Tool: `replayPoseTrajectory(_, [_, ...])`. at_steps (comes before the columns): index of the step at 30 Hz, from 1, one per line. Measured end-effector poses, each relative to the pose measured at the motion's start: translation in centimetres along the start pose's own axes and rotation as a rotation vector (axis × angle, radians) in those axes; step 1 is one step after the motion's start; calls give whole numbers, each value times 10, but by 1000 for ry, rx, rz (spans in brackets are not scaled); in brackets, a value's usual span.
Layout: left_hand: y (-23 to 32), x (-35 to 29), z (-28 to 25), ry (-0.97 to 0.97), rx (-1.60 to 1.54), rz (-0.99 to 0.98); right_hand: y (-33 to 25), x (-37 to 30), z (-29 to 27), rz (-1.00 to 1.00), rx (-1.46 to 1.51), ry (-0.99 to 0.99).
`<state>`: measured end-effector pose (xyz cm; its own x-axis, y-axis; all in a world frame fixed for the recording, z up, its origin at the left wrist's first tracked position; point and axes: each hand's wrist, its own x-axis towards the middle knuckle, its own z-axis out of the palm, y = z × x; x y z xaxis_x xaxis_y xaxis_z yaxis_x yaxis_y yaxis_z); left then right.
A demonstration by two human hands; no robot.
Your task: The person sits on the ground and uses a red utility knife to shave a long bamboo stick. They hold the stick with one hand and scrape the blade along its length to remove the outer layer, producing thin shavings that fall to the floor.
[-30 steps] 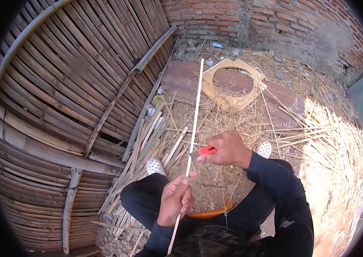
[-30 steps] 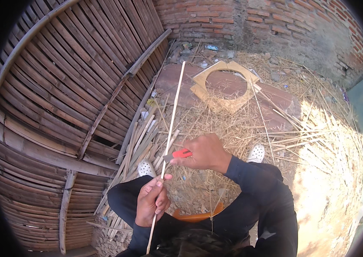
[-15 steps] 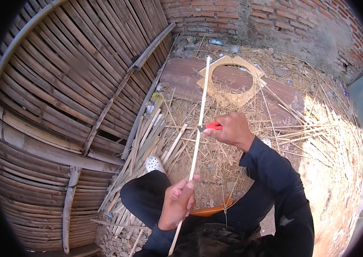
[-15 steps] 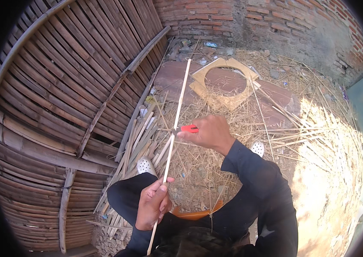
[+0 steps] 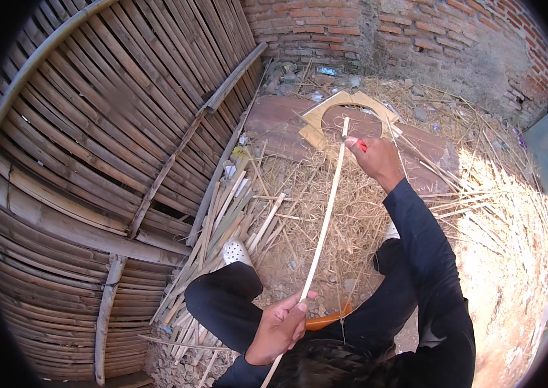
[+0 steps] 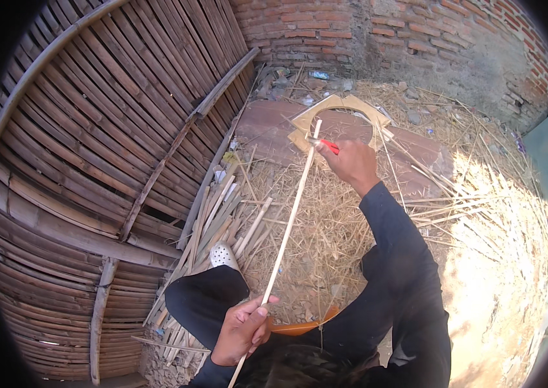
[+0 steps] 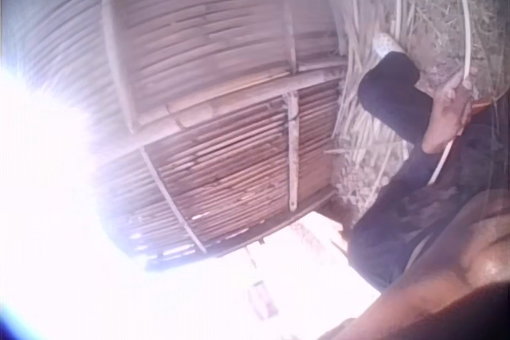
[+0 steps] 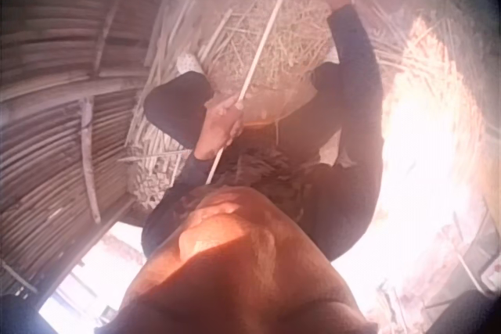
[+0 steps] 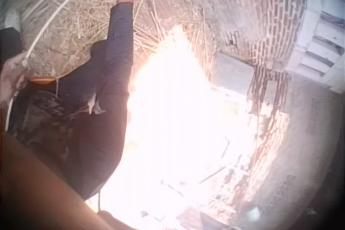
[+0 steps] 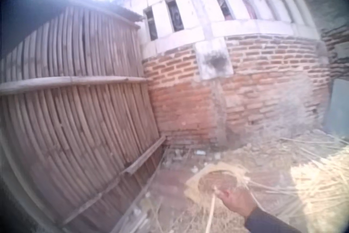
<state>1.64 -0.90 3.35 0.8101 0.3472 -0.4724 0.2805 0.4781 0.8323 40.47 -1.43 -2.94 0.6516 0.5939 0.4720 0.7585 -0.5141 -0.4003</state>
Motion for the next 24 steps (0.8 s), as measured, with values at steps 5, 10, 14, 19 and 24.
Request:
replayPoseTrajectory(5, [-13,2,-2,11,-1,-48,20,7,-12,96,-71,-39])
replayPoseTrajectory(10, [-6,21,-16,147,93,102,-47,-51,-22,-206,183,-190])
replayPoseTrajectory(14, [14,27,-11,169,162,159,-97,-102,-23,-552,246,-189])
replayPoseTrajectory(19, [19,28,-10,185,147,194,-94,-88,-15,-534,235,-123])
replayPoseTrajectory(24, [20,28,-13,166,140,192,-100,-92,-14,-491,253,-115])
